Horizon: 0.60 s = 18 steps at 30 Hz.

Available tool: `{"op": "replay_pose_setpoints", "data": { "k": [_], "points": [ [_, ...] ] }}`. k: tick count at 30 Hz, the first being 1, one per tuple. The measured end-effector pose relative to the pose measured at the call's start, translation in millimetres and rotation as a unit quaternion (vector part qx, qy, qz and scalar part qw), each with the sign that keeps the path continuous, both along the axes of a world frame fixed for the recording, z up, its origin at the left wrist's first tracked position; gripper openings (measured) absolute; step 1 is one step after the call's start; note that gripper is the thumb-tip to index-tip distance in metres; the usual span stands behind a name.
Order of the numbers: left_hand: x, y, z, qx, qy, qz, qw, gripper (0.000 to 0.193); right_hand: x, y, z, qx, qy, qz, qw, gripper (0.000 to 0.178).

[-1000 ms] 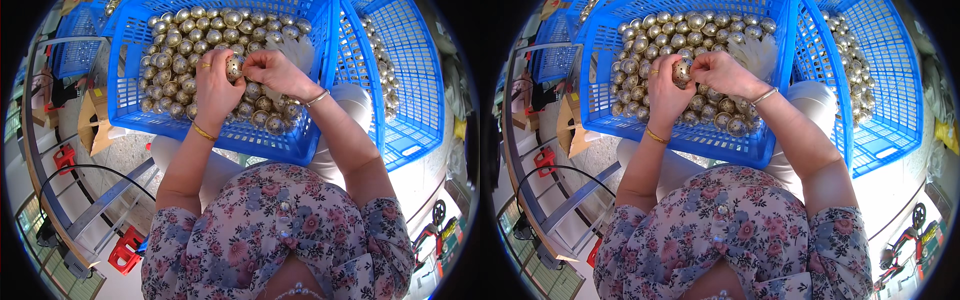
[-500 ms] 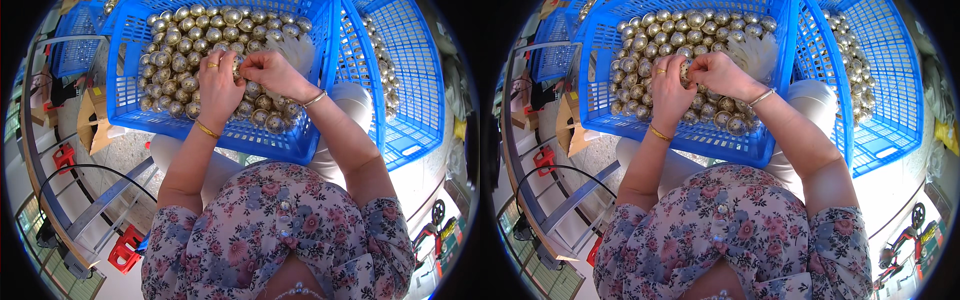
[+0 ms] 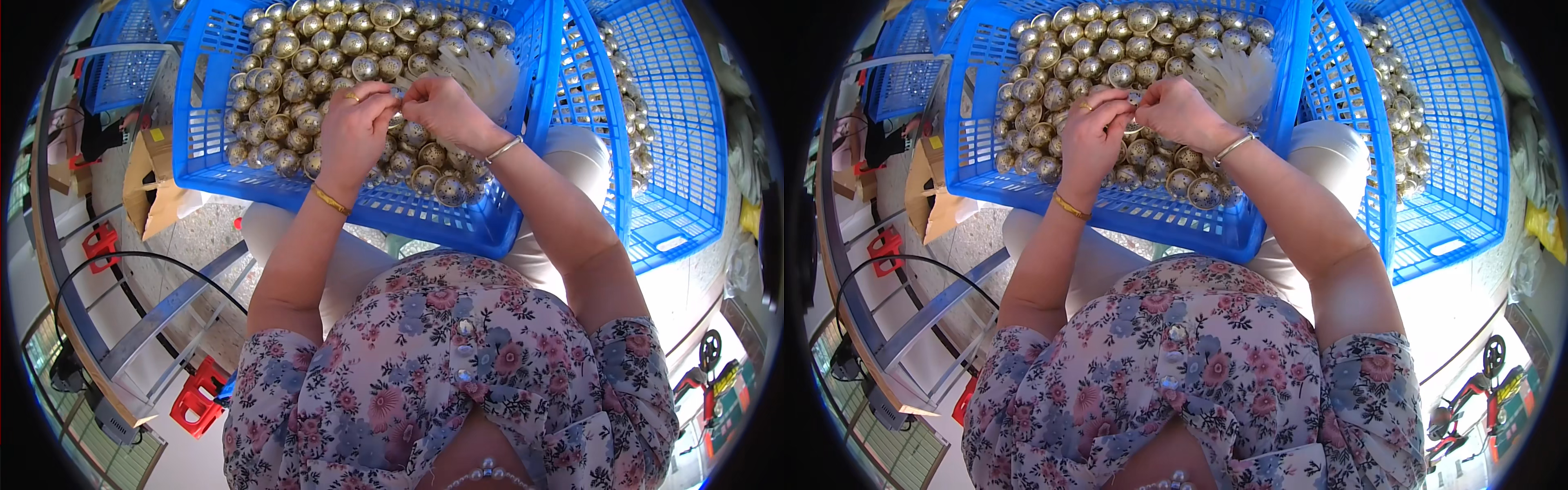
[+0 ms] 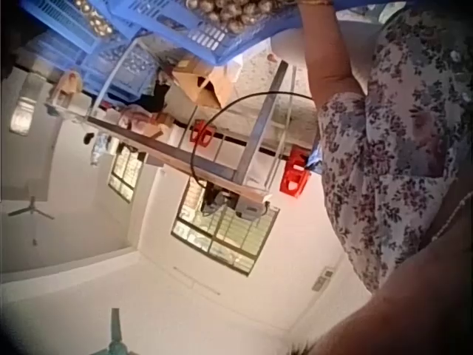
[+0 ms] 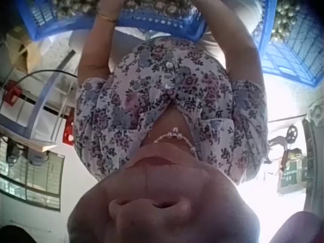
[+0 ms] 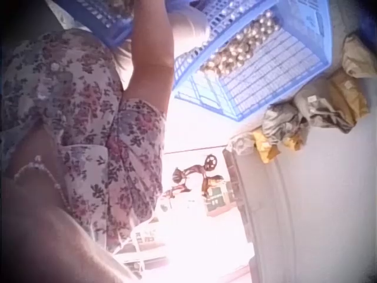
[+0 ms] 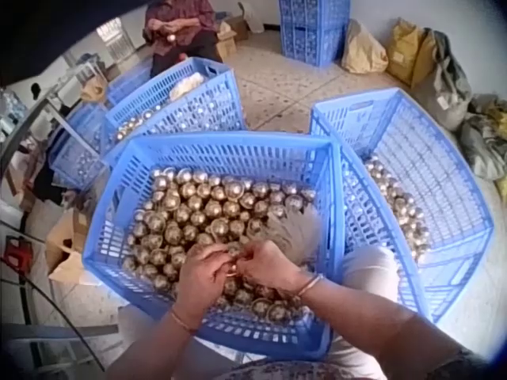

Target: Inspecting and assembling small gold-colored spherical toy parts into blue crates.

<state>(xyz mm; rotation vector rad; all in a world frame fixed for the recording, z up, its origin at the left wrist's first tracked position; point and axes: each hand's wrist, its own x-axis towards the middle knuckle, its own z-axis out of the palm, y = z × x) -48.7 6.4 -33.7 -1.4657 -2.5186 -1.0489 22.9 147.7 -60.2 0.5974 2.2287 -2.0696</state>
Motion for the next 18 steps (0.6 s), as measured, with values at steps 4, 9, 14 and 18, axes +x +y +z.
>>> {"op": "replay_pose_setpoints", "data": {
  "k": [4, 9, 14, 18],
  "points": [
    [1, -4, -6, -0.017, 0.042, -0.002, 0.999, 0.005, 1, -2, 1, 0.012, -0.020, 0.049, 0.999, 0.016],
    [3, -20, -16, 0.021, -0.188, 0.065, 0.980, 0.005, 2, -5, -12, -0.064, -0.059, 0.107, 0.990, 0.018],
    [7, -32, -28, 0.054, -0.354, 0.126, 0.925, 0.007, 2, -9, -26, 0.178, -0.020, 0.165, 0.970, 0.015],
    [10, -31, -34, 0.083, -0.420, 0.157, 0.890, 0.007, 7, -14, -35, 0.266, 0.055, 0.140, 0.952, 0.014]
  ]
}}
